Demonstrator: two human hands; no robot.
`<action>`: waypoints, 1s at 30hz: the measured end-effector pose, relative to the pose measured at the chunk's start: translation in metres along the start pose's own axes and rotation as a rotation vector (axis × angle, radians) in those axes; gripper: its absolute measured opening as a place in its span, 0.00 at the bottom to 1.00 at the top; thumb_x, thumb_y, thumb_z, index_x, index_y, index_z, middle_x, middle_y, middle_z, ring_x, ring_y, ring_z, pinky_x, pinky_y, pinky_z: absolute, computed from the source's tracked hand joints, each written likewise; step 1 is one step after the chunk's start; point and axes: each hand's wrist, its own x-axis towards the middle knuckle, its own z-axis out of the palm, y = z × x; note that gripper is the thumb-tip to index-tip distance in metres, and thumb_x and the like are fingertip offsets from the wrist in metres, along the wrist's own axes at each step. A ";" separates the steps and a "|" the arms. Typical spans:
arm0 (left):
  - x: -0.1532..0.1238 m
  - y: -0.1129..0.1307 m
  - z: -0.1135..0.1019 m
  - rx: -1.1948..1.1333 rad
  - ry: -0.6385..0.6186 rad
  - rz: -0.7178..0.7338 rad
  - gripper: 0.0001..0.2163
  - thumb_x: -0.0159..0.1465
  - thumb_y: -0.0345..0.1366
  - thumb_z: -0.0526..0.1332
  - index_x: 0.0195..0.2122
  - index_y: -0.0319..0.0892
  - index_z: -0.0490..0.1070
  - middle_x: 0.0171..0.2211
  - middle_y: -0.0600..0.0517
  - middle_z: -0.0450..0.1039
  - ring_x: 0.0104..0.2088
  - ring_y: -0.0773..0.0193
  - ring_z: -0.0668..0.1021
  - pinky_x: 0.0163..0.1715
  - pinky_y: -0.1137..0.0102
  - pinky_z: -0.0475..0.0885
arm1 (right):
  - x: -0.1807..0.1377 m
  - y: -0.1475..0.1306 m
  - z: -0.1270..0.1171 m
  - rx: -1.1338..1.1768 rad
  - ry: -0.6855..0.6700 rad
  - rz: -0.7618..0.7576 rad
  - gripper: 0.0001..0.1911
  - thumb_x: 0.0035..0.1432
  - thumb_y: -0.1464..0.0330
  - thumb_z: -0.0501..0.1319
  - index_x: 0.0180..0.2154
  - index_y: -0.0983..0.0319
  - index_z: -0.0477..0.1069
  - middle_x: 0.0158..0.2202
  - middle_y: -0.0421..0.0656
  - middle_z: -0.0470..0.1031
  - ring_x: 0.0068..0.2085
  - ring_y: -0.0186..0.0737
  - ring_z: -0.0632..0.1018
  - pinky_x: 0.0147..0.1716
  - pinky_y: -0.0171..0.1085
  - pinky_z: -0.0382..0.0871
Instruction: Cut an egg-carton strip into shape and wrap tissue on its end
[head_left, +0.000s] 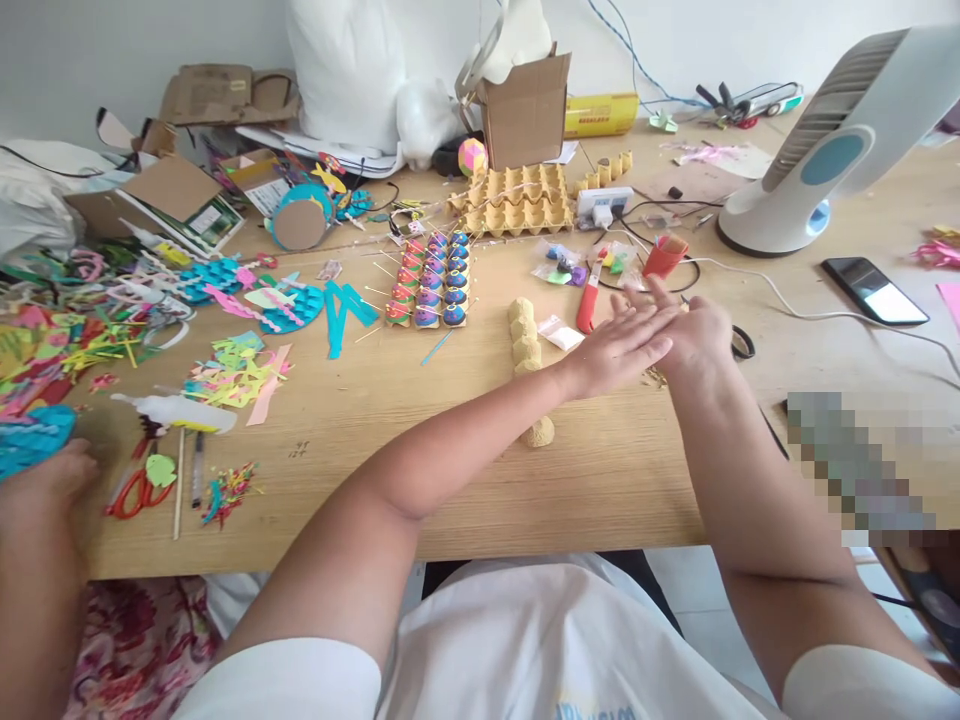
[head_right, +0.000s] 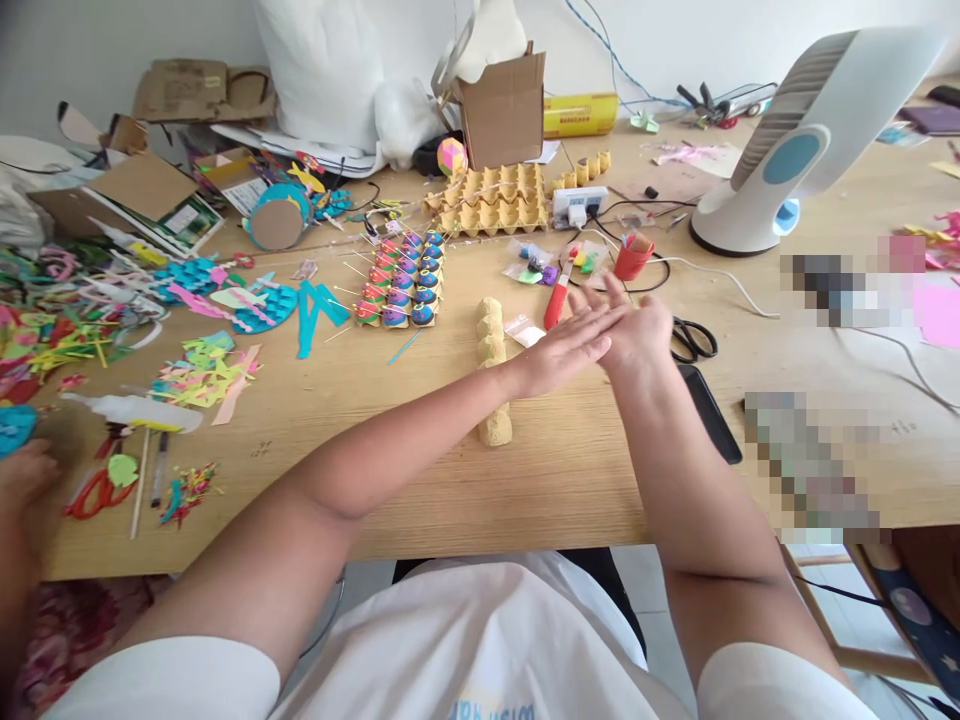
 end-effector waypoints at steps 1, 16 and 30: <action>0.000 0.001 0.003 -0.073 0.058 -0.052 0.17 0.71 0.43 0.65 0.59 0.50 0.80 0.76 0.53 0.67 0.83 0.56 0.52 0.82 0.59 0.36 | 0.002 -0.008 0.011 -0.288 -0.075 -0.141 0.21 0.65 0.45 0.59 0.57 0.38 0.76 0.62 0.42 0.82 0.73 0.61 0.73 0.75 0.68 0.59; -0.041 0.035 0.048 -0.967 0.138 -0.565 0.38 0.73 0.67 0.36 0.68 0.54 0.71 0.66 0.47 0.78 0.69 0.43 0.76 0.64 0.50 0.74 | 0.063 0.041 0.071 -0.737 -0.236 -0.703 0.44 0.70 0.42 0.29 0.36 0.57 0.76 0.65 0.49 0.73 0.65 0.48 0.80 0.55 0.56 0.75; -0.059 -0.025 -0.104 0.503 0.567 0.174 0.14 0.76 0.46 0.60 0.46 0.46 0.85 0.60 0.46 0.83 0.71 0.51 0.75 0.76 0.57 0.62 | 0.042 0.047 -0.071 -1.939 -0.384 -1.246 0.10 0.64 0.60 0.62 0.40 0.57 0.79 0.50 0.49 0.78 0.56 0.52 0.78 0.62 0.54 0.71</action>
